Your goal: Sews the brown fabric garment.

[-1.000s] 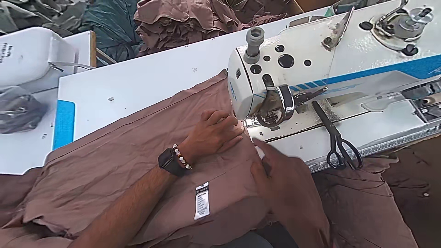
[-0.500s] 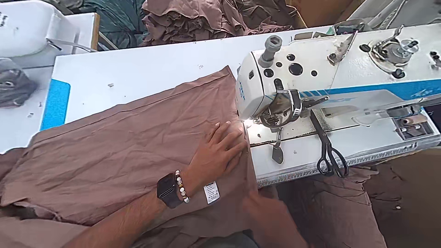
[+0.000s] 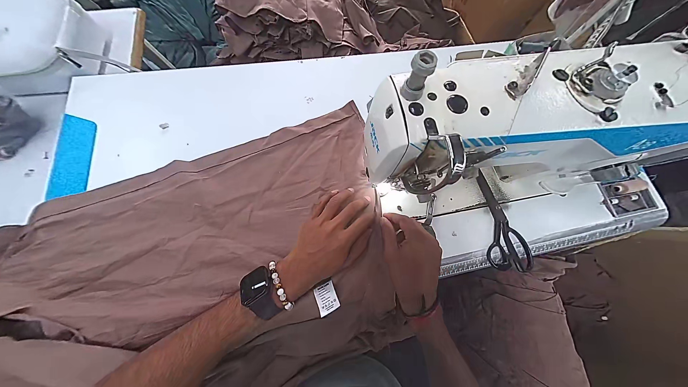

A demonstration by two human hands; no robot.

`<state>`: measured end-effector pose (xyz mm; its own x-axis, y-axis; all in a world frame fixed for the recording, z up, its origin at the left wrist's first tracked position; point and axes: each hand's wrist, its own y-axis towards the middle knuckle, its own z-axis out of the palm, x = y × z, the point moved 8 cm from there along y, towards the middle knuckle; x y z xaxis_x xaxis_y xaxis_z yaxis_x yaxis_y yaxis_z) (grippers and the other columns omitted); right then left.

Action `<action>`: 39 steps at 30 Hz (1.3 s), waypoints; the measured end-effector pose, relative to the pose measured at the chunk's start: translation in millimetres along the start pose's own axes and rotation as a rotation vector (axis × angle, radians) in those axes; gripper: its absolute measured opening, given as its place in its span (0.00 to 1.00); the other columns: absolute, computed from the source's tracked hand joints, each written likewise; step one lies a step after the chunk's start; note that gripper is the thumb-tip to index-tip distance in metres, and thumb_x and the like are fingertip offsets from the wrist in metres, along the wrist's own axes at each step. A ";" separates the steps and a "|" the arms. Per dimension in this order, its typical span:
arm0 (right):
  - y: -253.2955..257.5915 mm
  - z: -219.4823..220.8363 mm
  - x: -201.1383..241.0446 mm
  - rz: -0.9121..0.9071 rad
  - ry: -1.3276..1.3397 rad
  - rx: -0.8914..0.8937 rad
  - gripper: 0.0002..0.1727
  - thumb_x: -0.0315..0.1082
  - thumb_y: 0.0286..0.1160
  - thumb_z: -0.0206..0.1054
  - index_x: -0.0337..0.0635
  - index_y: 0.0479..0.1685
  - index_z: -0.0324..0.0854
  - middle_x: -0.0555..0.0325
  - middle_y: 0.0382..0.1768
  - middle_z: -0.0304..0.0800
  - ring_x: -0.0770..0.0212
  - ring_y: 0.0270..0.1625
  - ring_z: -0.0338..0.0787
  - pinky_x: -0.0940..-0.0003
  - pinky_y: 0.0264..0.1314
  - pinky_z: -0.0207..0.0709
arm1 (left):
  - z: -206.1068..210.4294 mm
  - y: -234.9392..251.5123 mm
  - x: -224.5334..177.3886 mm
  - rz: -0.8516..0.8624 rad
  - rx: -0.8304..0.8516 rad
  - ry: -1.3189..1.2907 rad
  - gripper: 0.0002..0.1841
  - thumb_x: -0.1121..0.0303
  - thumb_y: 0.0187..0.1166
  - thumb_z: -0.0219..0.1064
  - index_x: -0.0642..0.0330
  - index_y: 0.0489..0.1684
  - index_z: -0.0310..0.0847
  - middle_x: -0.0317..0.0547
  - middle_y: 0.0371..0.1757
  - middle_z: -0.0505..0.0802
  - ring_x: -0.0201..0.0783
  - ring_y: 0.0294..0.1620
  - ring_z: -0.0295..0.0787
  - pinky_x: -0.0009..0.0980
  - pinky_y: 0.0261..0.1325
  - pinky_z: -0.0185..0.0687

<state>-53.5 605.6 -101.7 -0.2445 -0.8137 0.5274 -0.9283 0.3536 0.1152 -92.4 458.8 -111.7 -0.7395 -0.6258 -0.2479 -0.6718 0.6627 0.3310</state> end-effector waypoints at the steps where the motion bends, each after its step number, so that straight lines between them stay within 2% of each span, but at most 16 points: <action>1: -0.6 1.4 1.1 0.014 -0.003 0.012 0.15 0.50 0.80 0.66 0.56 0.45 0.96 0.68 0.32 0.94 0.67 0.30 0.90 0.62 0.30 0.83 | -0.6 1.6 1.9 -0.026 -0.002 0.004 0.20 0.50 0.89 0.53 0.46 0.65 0.86 0.38 0.75 0.86 0.46 0.85 0.71 0.51 0.84 0.64; 4: -2.3 5.4 5.5 0.034 -0.040 0.027 0.14 0.53 0.75 0.70 0.58 0.45 0.95 0.72 0.31 0.93 0.69 0.31 0.89 0.64 0.30 0.81 | -1.1 4.6 7.6 -0.053 -0.002 0.006 0.21 0.52 0.90 0.51 0.49 0.66 0.86 0.39 0.74 0.87 0.44 0.82 0.73 0.48 0.83 0.65; 7: -1.6 5.6 7.7 0.031 -0.074 0.027 0.13 0.49 0.72 0.69 0.57 0.44 0.95 0.70 0.30 0.92 0.68 0.31 0.89 0.63 0.29 0.80 | 2.4 6.1 9.8 -0.045 0.008 0.014 0.20 0.53 0.89 0.52 0.38 0.71 0.84 0.39 0.77 0.85 0.46 0.83 0.71 0.50 0.80 0.65; 11: -2.8 3.4 7.6 -0.060 -0.079 -0.045 0.12 0.42 0.73 0.67 0.54 0.46 0.95 0.67 0.29 0.90 0.67 0.27 0.87 0.66 0.25 0.78 | 9.4 6.4 14.3 -0.096 0.067 0.076 0.25 0.45 0.89 0.47 0.28 0.82 0.75 0.36 0.84 0.77 0.47 0.87 0.64 0.52 0.84 0.56; 13: -11.4 3.9 13.5 -0.192 -0.117 -0.107 0.14 0.39 0.75 0.65 0.51 0.50 0.95 0.62 0.31 0.89 0.64 0.30 0.88 0.68 0.26 0.79 | 7.1 5.8 13.1 -0.092 0.035 0.097 0.26 0.45 0.88 0.48 0.33 0.80 0.77 0.38 0.82 0.80 0.47 0.86 0.66 0.52 0.83 0.56; 15: -17.0 5.3 18.1 -0.289 -0.164 -0.122 0.16 0.38 0.77 0.64 0.49 0.53 0.96 0.58 0.35 0.90 0.60 0.36 0.90 0.69 0.33 0.82 | 1.5 6.2 10.5 -0.053 -0.017 0.086 0.22 0.49 0.88 0.52 0.38 0.74 0.83 0.40 0.76 0.85 0.47 0.81 0.71 0.51 0.81 0.60; 18: -13.6 7.9 22.9 -0.345 -0.230 -0.093 0.16 0.36 0.79 0.62 0.46 0.54 0.95 0.55 0.35 0.89 0.57 0.38 0.89 0.67 0.37 0.83 | 3.1 9.6 11.4 -0.018 0.001 0.058 0.21 0.51 0.89 0.52 0.31 0.75 0.82 0.38 0.73 0.85 0.46 0.77 0.73 0.50 0.78 0.62; 22: -0.8 11.8 31.4 -0.391 -0.297 -0.041 0.16 0.34 0.79 0.63 0.41 0.56 0.93 0.51 0.37 0.88 0.53 0.41 0.89 0.63 0.41 0.83 | 2.9 20.1 19.1 0.012 -0.015 0.066 0.19 0.51 0.87 0.54 0.31 0.69 0.87 0.40 0.70 0.86 0.48 0.77 0.74 0.51 0.78 0.62; 25: -10.0 4.9 28.4 -0.418 -0.242 -0.012 0.18 0.37 0.79 0.61 0.44 0.60 0.91 0.50 0.45 0.89 0.50 0.47 0.88 0.58 0.45 0.82 | 2.4 20.3 16.1 0.080 0.014 0.023 0.20 0.54 0.88 0.54 0.33 0.71 0.85 0.36 0.74 0.86 0.47 0.82 0.70 0.51 0.82 0.61; 28: -62.4 -12.5 19.0 -0.419 -0.100 -0.036 0.19 0.50 0.81 0.62 0.51 0.53 0.93 0.54 0.46 0.92 0.53 0.47 0.89 0.57 0.44 0.82 | 2.7 14.0 2.0 0.132 0.101 -0.058 0.21 0.57 0.90 0.51 0.39 0.76 0.81 0.31 0.81 0.82 0.43 0.88 0.68 0.47 0.88 0.62; 30: -103.9 -10.8 3.3 -0.420 -0.082 0.020 0.20 0.55 0.78 0.64 0.53 0.52 0.92 0.60 0.43 0.93 0.59 0.45 0.89 0.62 0.43 0.81 | 2.1 9.6 -0.7 0.141 0.111 -0.073 0.21 0.57 0.90 0.51 0.39 0.78 0.80 0.31 0.83 0.81 0.44 0.90 0.65 0.47 0.90 0.61; 32: -128.8 -19.5 -21.3 -0.396 -0.090 -0.030 0.11 0.44 0.77 0.64 0.52 0.42 0.92 0.63 0.30 0.88 0.62 0.34 0.87 0.66 0.34 0.78 | 2.6 6.2 1.2 0.151 0.093 -0.074 0.21 0.57 0.90 0.52 0.39 0.77 0.81 0.30 0.82 0.82 0.44 0.90 0.65 0.47 0.90 0.61; 35: -124.5 -60.5 -55.6 -0.292 -0.152 -0.231 0.12 0.38 0.76 0.64 0.46 0.29 0.89 0.60 0.18 0.81 0.63 0.20 0.83 0.68 0.21 0.77 | 4.0 6.8 1.6 0.143 0.064 -0.072 0.22 0.57 0.89 0.52 0.39 0.77 0.82 0.30 0.81 0.83 0.45 0.90 0.65 0.47 0.89 0.61; 36: -115.8 -71.2 -60.3 -0.254 -0.208 -0.223 0.13 0.38 0.76 0.63 0.45 0.27 0.87 0.59 0.17 0.81 0.62 0.18 0.82 0.67 0.18 0.74 | 4.1 7.3 0.4 0.137 0.059 -0.066 0.22 0.58 0.88 0.52 0.39 0.77 0.82 0.30 0.81 0.83 0.45 0.90 0.65 0.48 0.89 0.60; 37: -106.8 -74.0 -62.7 -0.207 -0.284 -0.110 0.12 0.37 0.75 0.62 0.45 0.29 0.88 0.58 0.20 0.84 0.60 0.19 0.84 0.64 0.17 0.75 | 4.3 6.2 -1.3 0.130 0.058 -0.061 0.22 0.58 0.88 0.52 0.39 0.76 0.82 0.29 0.81 0.83 0.46 0.89 0.65 0.48 0.89 0.60; 39: -91.3 -59.7 -63.7 -0.110 -0.338 0.287 0.07 0.34 0.66 0.66 0.47 0.32 0.90 0.56 0.25 0.89 0.53 0.22 0.90 0.52 0.17 0.78 | 5.1 6.0 -2.2 0.126 0.062 -0.062 0.22 0.59 0.88 0.52 0.40 0.76 0.83 0.30 0.81 0.83 0.46 0.89 0.65 0.48 0.88 0.60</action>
<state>63.5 652.7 -95.6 -0.1731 -0.9610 0.2156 -0.9824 0.1529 -0.1074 -95.0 466.3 -113.8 -0.8181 -0.5109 -0.2641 -0.5734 0.7598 0.3063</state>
